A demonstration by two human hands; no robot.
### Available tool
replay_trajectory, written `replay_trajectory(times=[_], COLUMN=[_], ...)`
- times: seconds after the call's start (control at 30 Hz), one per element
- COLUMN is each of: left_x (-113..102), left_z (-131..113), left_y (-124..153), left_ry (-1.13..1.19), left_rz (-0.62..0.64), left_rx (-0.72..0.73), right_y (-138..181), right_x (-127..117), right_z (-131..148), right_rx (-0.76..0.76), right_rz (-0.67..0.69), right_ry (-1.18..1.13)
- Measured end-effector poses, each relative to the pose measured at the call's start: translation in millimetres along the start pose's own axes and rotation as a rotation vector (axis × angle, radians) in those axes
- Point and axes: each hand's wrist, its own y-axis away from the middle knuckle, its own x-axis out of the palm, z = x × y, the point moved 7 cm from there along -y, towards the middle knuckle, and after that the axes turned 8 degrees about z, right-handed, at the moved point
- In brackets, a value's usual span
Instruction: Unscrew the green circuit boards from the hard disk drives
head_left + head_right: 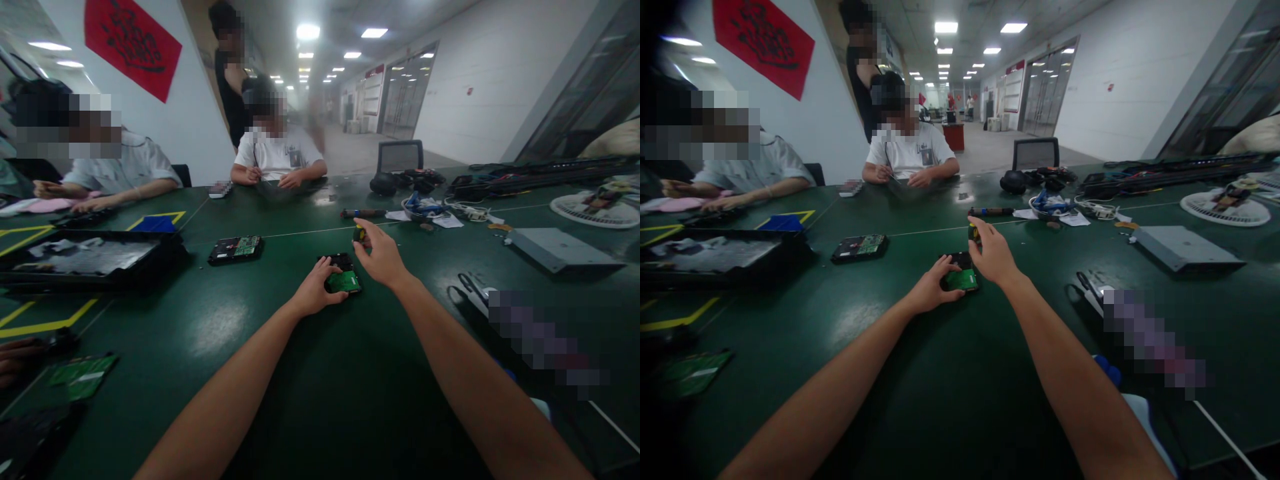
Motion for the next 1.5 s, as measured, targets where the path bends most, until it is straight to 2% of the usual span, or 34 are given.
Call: replay_trajectory(times=[0.3, 0.37, 0.43, 0.53, 0.6, 0.67, 0.77, 0.87, 0.93, 1.13, 1.5], left_x=[-2, -2, -2, -2, -2, -3, -4, -4, -4, -4, -5], left_z=[-3, -3, -3, -4, -3, -3, -4, -6, -6, -5, -5], left_y=[1, 1, 1, 1, 1, 2, 4, 4, 4, 3, 5], left_ry=[0.005, 0.001, -0.002, 0.003, 0.009, 0.011, 0.011, 0.009, 0.006, 0.0, 0.028], left_rz=[-0.011, -0.004, 0.006, 0.022, 0.029, 0.031, 0.031, 0.04, 0.048, 0.05, 0.024], left_rx=[0.018, 0.019, 0.015, 0.006, -0.001, -0.011, -0.009, 0.0, -0.002, 0.004, -0.022], right_y=[0, -3, -4, -2, 1, 6, 16, 24, 26, 33, 36], right_x=[-3, -16, -40, -77, -86, -80, -39, -4, 13, 27, 35], right_z=[1, 2, -3, -23, -43, -66, -95, -105, -104, -108, -114], right_rx=[0.044, 0.032, 0.054, 0.166, 0.3, 0.476, 0.719, 0.752, 0.664, 0.577, 0.591], right_rz=[-0.068, -0.084, -0.168, -0.293, -0.292, -0.202, 0.16, 0.421, 0.519, 0.582, 0.609], right_ry=[0.089, 0.071, 0.03, 0.009, 0.046, 0.079, 0.087, 0.263, 0.335, 0.341, 0.361])
